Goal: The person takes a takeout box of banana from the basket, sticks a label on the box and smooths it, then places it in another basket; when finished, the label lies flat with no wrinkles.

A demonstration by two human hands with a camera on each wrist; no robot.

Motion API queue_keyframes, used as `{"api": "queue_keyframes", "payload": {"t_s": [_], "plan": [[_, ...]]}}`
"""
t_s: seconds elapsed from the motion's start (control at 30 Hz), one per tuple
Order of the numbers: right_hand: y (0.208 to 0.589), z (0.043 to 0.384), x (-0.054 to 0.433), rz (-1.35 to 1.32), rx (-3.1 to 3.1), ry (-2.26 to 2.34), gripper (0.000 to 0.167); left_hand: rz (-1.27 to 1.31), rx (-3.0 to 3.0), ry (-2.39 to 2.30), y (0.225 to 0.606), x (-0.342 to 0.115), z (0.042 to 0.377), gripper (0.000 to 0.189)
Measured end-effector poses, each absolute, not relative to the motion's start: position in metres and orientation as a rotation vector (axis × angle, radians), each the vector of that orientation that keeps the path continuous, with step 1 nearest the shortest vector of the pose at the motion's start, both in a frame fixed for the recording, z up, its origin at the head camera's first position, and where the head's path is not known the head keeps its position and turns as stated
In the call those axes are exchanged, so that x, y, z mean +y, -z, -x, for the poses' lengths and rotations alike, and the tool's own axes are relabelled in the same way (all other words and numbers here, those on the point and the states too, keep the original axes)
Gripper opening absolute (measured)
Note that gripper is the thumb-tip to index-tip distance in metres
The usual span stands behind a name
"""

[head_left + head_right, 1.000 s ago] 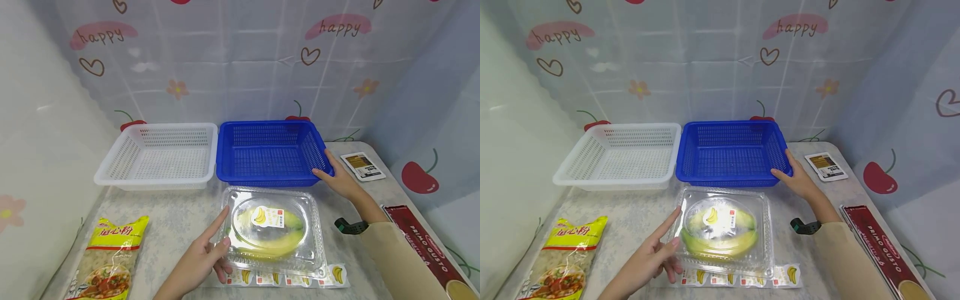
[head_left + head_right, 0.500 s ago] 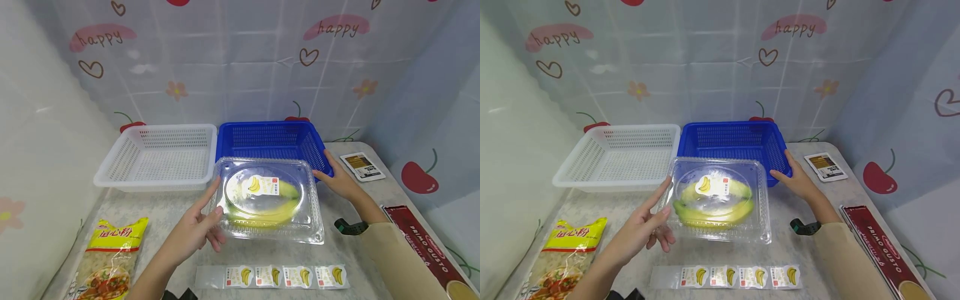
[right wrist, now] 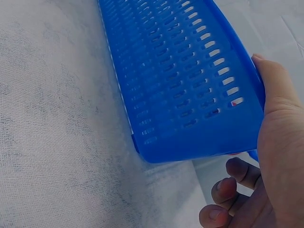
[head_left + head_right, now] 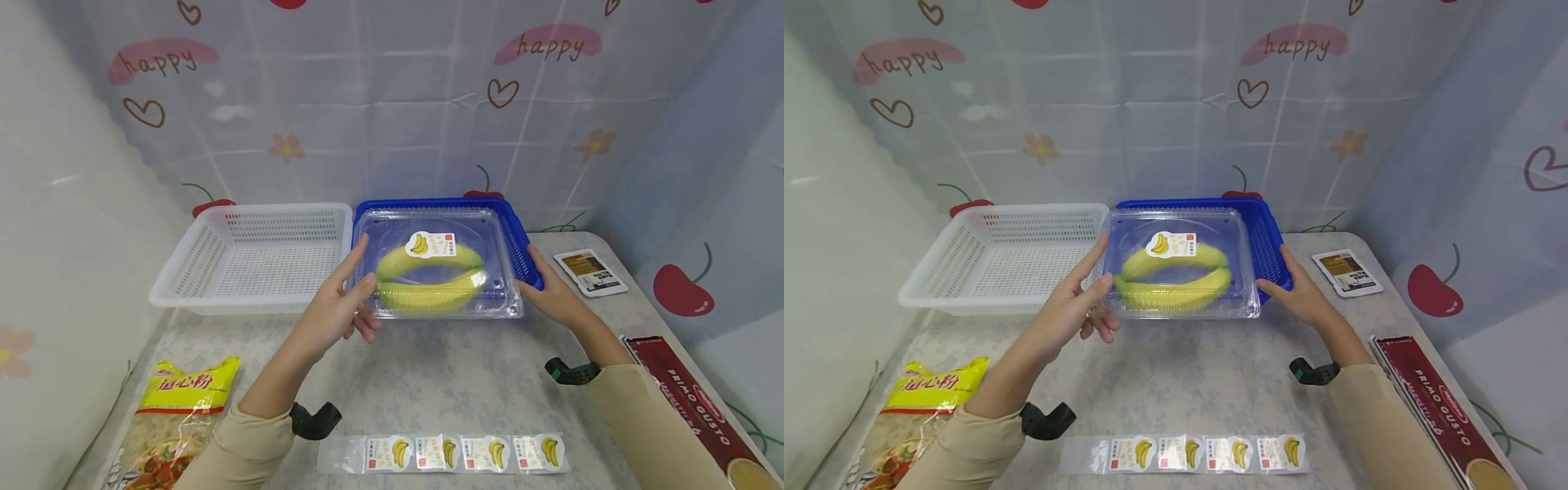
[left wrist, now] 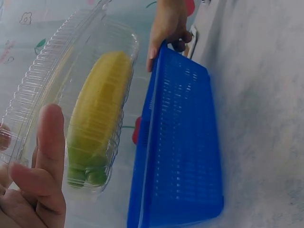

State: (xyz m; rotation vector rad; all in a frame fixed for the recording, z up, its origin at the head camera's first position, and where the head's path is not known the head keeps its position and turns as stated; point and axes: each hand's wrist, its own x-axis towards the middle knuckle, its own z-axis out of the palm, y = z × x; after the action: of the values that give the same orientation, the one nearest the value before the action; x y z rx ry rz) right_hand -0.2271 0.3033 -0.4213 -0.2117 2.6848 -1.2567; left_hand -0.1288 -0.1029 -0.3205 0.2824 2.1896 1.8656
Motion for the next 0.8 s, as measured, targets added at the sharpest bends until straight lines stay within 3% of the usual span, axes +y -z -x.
{"api": "queue_keyframes", "payload": {"t_s": [0.8], "plan": [[0.421,0.225,0.299,0.174,2.688,1.281,0.099,-0.114,2.185,-1.912,0.340,-0.069,0.221,0.057]]}}
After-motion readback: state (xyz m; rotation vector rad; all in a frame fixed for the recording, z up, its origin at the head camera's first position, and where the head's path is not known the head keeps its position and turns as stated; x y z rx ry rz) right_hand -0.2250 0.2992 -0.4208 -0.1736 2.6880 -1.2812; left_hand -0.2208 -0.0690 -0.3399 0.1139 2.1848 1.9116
